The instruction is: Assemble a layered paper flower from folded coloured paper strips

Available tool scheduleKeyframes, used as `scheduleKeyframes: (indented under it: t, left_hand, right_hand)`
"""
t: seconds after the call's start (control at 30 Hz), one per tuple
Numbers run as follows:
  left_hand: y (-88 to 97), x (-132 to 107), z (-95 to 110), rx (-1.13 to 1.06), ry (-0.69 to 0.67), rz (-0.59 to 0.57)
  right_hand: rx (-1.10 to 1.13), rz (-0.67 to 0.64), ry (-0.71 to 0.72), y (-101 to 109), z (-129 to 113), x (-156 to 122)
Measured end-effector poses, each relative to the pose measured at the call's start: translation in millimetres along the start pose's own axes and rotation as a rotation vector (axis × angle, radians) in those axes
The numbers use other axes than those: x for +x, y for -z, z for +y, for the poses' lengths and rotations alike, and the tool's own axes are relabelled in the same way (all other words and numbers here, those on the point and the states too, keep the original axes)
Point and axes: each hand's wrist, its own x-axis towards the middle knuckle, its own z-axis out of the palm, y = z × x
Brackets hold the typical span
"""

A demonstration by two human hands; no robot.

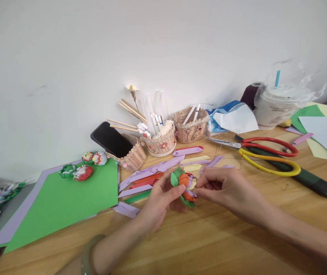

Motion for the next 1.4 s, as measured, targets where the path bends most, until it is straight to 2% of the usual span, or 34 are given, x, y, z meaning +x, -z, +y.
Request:
scheduleKeyframes:
  t: [0.13,0.2,0.3,0.37,0.43,0.5,0.63,0.77,0.93,1.17,1.3,1.4]
  left_hand:
    - [0.1,0.4,1.6,-0.045,0.012,-0.02]
    - [1.0,0.6,2.4,-0.086,0.017,-0.042]
    - [3.0,1.0,2.9,-0.14,0.025,-0.061]
    - [4.0,1.5,2.8,-0.158,0.031,-0.073]
    - [4.3,2.0,3.0,-0.172,0.034,-0.083]
    - [3.9,2.2,3.5,-0.187,0.04,-0.087]
    - [2.9,1.5,5.4,-0.208,0.078,-0.1]
    - [3.7,0.6,5.8,-0.225,0.128,-0.115]
    - [5.2,0.8,3.6,-0.22,0.129,-0.104]
    - [4.4,2.3,2.2,-0.32,0.144,-0.088]
    - [7.1,5.0,-1.6,-0.344,0.152,-0.131]
    - [9.4,4.3,-2.1,-0.339,0.163,-0.225]
  right_hand:
    - [0.058,-0.004,0.048,2.3,-1.8,0.7]
    - [0.038,0.06,0.114,4.9,-4.2,-0.6]
    - [-0.066,0.197,0.289,7.2,-7.1,-4.7]
    - [-0.1,0.184,0.403,7.0,-8.0,-7.0]
    - [-0.101,0.112,0.468,6.2,-8.1,-7.6]
    - [-0.103,0.126,0.47,5.8,-7.2,-6.9]
    - [-0.146,0.27,0.434,6.2,-3.8,-6.5]
    - [-0.148,0.197,0.439,4.7,-1.6,-6.8]
    - [-0.198,0.176,0.388,3.1,-1.1,-3.9]
    - [-0.219,0.211,0.531,5.1,-4.6,-7.4]
    - [-0.185,0.107,0.538,5.6,-7.1,-9.1]
    - [-0.202,0.122,0.533,4.4,-5.8,-8.8]
